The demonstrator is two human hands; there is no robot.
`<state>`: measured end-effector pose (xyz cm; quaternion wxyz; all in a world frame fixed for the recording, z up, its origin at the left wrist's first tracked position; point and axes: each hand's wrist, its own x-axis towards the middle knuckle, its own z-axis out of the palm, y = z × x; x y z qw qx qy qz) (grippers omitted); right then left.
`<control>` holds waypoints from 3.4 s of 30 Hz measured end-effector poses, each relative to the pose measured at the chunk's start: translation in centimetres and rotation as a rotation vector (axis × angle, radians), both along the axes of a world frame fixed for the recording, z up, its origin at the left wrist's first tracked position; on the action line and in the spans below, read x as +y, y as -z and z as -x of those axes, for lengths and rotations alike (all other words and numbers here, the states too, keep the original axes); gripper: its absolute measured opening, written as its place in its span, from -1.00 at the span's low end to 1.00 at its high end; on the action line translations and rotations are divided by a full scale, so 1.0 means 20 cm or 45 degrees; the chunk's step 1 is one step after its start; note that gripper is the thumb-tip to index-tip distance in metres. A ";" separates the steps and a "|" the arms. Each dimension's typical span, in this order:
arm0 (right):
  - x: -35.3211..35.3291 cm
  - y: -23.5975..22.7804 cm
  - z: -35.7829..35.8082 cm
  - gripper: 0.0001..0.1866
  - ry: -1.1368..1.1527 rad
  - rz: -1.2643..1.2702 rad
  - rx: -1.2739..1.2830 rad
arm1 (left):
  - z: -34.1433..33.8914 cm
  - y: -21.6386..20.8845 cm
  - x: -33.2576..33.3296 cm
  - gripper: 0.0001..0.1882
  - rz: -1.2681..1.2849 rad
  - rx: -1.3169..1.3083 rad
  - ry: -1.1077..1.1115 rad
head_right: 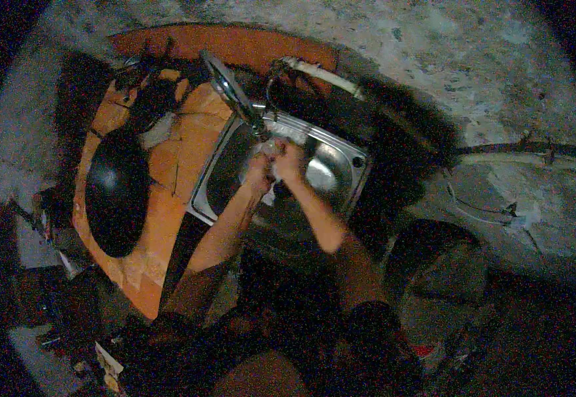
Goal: The person wets a cloth under a running faucet in a sink. They then wipe the exterior of a wall-mounted electrical socket and a plug using the damp cloth and rinse the cloth in the sink.
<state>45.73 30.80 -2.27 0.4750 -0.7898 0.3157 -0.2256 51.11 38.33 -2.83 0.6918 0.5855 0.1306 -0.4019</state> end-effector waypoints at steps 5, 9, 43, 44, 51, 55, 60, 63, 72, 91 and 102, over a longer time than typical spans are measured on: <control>0.07 0.08 -0.02 -0.67 0.061 -1.922 -0.503 | 0.00 -0.09 -0.02 -0.66 -0.537 -1.422 0.328; -0.02 0.07 -0.01 -0.65 0.148 -2.193 -0.677 | 0.07 -0.03 -0.01 -0.66 -0.796 -2.398 0.504; 0.12 -0.42 0.37 -0.39 -0.350 0.790 0.410 | 0.31 -0.39 0.18 -0.52 0.822 0.634 0.528; 0.15 -0.45 0.42 -0.39 -0.322 0.770 0.507 | 0.35 -0.41 0.22 -0.56 0.757 0.625 0.449; 0.13 -0.19 0.59 -0.41 -0.128 -0.185 0.175 | 0.26 -0.10 0.24 -0.81 0.495 0.446 0.230; 0.28 -0.17 0.64 -0.51 -0.382 -0.305 -0.001 | 0.24 0.02 0.21 -0.70 0.252 0.176 0.352; 0.31 -0.19 0.73 -0.57 -0.275 -0.220 -0.089 | 0.38 -0.17 0.08 -0.57 -0.422 -0.232 0.212; 0.38 -0.35 0.77 -0.51 -0.232 -0.082 0.127 | 0.37 -0.01 0.11 -0.75 -0.469 -1.188 0.589; 0.50 -0.32 0.83 -0.47 -0.159 0.109 -0.128 | 0.43 0.06 0.12 -0.83 0.399 -0.042 0.161; 0.22 -0.26 0.82 -0.89 -0.015 -0.444 -0.406 | 0.44 -0.30 0.37 -0.72 0.436 -0.631 0.789; 0.13 -0.45 1.16 -0.83 -0.054 -1.359 -0.856 | 0.69 -0.52 0.35 -0.85 0.750 -0.144 0.481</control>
